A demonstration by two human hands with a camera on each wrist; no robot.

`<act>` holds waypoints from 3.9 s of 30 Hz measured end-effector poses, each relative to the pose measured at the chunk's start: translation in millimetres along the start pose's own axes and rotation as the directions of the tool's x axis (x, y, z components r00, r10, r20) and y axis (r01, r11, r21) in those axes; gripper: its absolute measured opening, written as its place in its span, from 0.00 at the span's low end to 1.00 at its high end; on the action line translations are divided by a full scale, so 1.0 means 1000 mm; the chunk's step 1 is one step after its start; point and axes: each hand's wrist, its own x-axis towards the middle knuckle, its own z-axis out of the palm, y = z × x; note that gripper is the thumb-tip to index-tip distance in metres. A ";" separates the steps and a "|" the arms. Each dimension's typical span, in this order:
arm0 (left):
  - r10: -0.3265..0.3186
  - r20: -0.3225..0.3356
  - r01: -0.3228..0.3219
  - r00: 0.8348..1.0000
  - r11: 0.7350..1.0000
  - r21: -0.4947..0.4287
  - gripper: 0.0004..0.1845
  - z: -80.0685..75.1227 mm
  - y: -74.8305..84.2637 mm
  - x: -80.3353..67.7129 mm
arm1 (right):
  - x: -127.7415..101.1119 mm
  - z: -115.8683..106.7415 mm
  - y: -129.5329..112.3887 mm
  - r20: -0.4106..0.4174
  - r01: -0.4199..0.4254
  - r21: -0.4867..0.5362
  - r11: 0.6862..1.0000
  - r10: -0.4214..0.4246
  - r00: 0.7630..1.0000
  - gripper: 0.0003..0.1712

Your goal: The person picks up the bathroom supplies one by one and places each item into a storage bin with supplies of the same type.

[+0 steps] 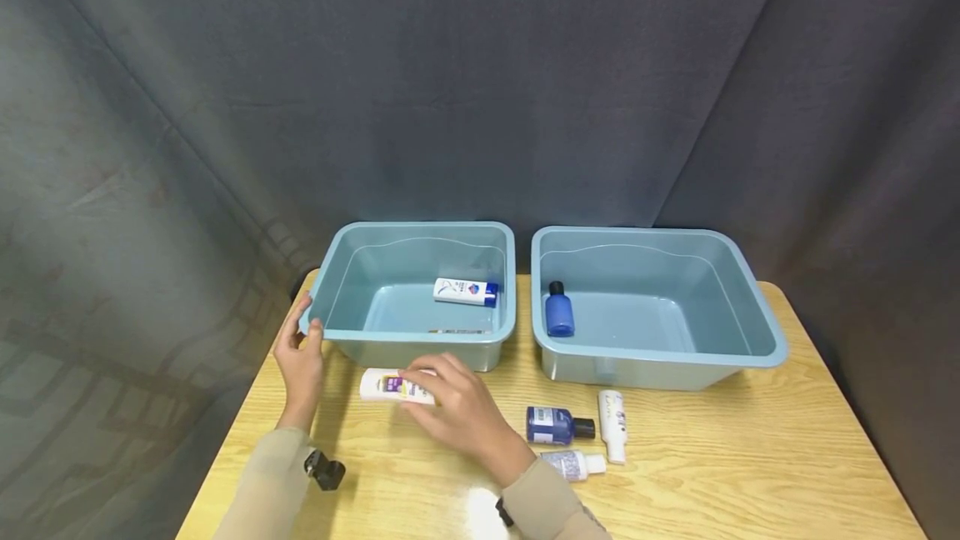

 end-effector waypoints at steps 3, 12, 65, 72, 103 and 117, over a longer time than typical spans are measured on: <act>0.003 0.003 -0.003 1.000 1.000 -0.001 0.22 -0.001 -0.001 0.000 | 0.002 -0.003 0.002 -0.006 -0.014 0.000 1.000 0.014 1.000 0.22; 0.007 -0.003 -0.007 1.000 1.000 0.003 0.22 0.000 0.000 -0.001 | 0.009 -0.010 0.008 -0.017 -0.065 0.002 0.998 0.065 0.998 0.24; 0.002 0.009 -0.002 1.000 1.000 -0.001 0.22 0.001 0.003 0.001 | 0.055 -0.015 0.037 0.059 -0.517 -0.137 0.845 0.528 0.847 0.23; -0.001 0.002 0.001 1.000 1.000 0.003 0.22 0.001 0.003 0.001 | 0.065 -0.017 0.043 0.107 -0.541 -0.147 0.828 0.558 0.823 0.21; 0.012 0.011 -0.012 1.000 1.000 -0.006 0.22 0.001 -0.002 -0.001 | 0.081 -0.011 0.064 0.306 -0.614 -0.265 0.743 0.669 0.678 0.20; 0.032 0.018 -0.031 0.999 0.999 -0.012 0.22 0.003 -0.001 -0.004 | 0.079 -0.011 0.064 0.325 -0.639 -0.228 0.735 0.676 0.662 0.19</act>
